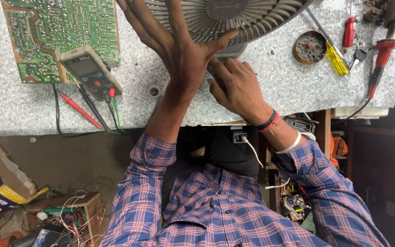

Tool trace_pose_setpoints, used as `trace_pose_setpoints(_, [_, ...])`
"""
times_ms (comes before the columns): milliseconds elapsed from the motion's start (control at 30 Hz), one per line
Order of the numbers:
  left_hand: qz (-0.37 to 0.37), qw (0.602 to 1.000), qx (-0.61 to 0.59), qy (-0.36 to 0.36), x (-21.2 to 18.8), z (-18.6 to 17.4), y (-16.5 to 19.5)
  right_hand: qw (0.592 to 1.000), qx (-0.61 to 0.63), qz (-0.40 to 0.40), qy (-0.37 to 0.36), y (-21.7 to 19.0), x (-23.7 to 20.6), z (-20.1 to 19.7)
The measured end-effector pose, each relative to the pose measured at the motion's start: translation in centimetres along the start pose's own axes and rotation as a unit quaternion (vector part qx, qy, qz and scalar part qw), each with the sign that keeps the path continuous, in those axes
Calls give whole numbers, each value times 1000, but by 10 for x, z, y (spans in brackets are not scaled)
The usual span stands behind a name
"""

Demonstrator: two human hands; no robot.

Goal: The person places three purple cylindrical batteries into the back compartment of a small grey fan, closes the cover, and secures it with a screwdriver. They then plug a white USB cable into the fan and connect the other end to a power source under the workbench.

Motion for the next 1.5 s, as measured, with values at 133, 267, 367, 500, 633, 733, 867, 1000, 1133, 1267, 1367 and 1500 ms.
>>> trace_pose_setpoints(133, [4, 1000, 4, 3, 0, 0, 0, 1000, 6, -5, -4, 0, -1, -1])
trace_pose_setpoints(267, [5, 1000, 8, 4, 0, 0, -1, 1000, 3, -9, -1, 0, -1, -1])
trace_pose_setpoints(367, [5, 1000, 8, 2, -1, 0, -1, 1000, 1, -6, -5, 0, -1, -1])
trace_pose_setpoints(500, [-2, 1000, 7, -12, -3, 2, -2, 1000, 6, 8, -9, 1, 0, 0])
trace_pose_setpoints(633, [2, 1000, 3, 3, -3, 3, -2, 1000, 9, 14, -9, 2, 0, 0])
trace_pose_setpoints(733, [-2, 1000, 2, 1, -4, 3, -2, 1000, 16, 19, -14, 2, 0, 0])
trace_pose_setpoints(867, [2, 1000, -2, -3, -4, 3, -2, 1000, 18, 18, -3, 1, 0, -1])
trace_pose_setpoints(1000, [0, 1000, -5, -4, -3, 2, -2, 999, 24, 28, -17, 2, 0, 0])
trace_pose_setpoints(1133, [0, 1000, -8, -2, -3, 2, -1, 999, 31, 4, 15, 0, 0, -2])
trace_pose_setpoints(1267, [-1, 1000, -9, -5, -3, 2, -1, 998, 51, 23, 1, 3, 1, -2])
trace_pose_setpoints(1367, [-5, 1000, -4, -15, -4, 2, -1, 999, 41, 32, -14, 3, 0, -2])
trace_pose_setpoints(1500, [3, 1000, -2, -7, -4, 1, -1, 1000, 13, 19, -13, 1, 1, -1])
Point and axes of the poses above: each hand's wrist, its own x-axis towards the middle knuckle, its own z-axis out of the palm, y = z × x, the point moved 5 cm from there along x, towards the middle knuckle, and after that the axes turned 7 degrees about -y, right-handed, at the moved point
